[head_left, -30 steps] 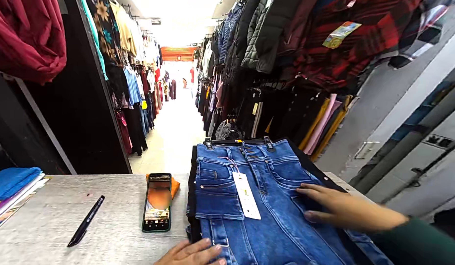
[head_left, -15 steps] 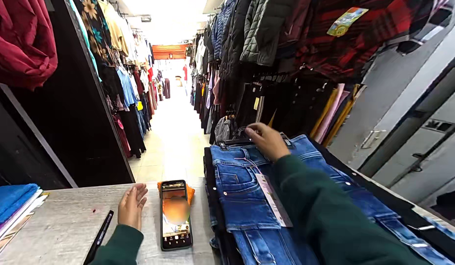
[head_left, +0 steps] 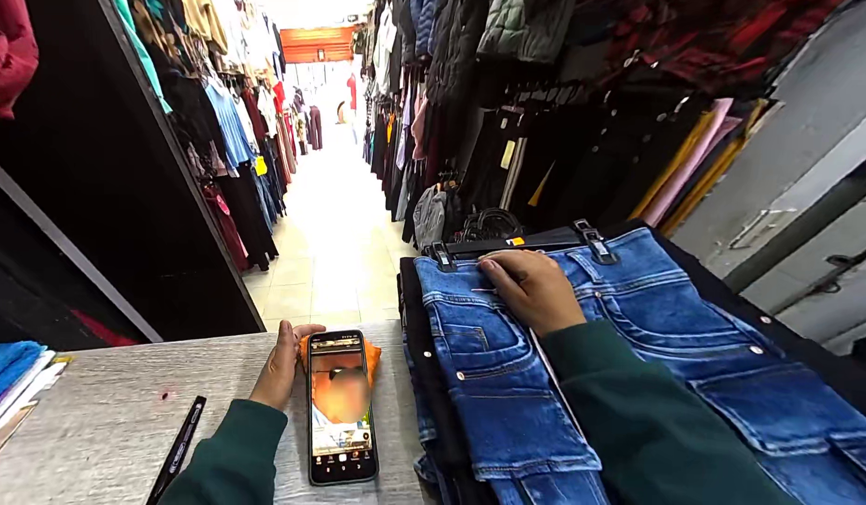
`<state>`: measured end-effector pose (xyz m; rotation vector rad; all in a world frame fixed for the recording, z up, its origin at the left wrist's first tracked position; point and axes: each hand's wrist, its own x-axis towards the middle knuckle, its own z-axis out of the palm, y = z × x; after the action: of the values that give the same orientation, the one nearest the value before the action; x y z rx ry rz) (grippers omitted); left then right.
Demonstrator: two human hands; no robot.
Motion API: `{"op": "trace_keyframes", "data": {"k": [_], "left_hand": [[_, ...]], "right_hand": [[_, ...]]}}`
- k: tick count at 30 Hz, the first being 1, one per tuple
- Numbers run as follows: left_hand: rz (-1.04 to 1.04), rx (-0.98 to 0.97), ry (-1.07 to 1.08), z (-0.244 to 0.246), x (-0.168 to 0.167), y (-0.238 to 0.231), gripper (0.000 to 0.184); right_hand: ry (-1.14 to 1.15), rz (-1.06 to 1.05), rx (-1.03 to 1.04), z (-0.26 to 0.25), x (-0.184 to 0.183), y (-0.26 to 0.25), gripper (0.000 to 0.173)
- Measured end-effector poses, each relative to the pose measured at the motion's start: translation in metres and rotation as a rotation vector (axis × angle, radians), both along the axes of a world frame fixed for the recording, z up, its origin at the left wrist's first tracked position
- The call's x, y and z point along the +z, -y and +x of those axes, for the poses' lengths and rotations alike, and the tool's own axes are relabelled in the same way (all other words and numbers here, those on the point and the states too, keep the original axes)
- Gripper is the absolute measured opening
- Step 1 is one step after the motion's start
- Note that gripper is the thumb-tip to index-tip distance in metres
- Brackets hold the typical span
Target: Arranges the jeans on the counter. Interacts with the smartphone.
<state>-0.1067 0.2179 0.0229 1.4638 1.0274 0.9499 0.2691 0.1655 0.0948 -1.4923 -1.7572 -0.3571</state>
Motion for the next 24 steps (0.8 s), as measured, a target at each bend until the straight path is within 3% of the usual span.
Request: {"op": "trace_keyframes", "data": {"k": [9, 14, 19, 24], "left_hand": [[-0.028, 0.042, -0.033, -0.001, 0.007, 0.015, 0.081], [0.068, 0.014, -0.052, 0.001, 0.01, 0.01, 0.077], [0.189, -0.068, 0.007, 0.003, 0.013, -0.006, 0.092], [0.047, -0.038, 0.125, 0.013, 0.015, 0.004, 0.08]], "right_hand": [[-0.02, 0.052, 0.025, -0.002, -0.003, -0.001, 0.042], [-0.022, 0.07, -0.013, 0.008, -0.019, -0.014, 0.038], [-0.03, 0.002, -0.022, 0.007, -0.02, -0.015, 0.043], [-0.039, 0.028, -0.006, 0.007, -0.018, -0.011, 0.042]]}}
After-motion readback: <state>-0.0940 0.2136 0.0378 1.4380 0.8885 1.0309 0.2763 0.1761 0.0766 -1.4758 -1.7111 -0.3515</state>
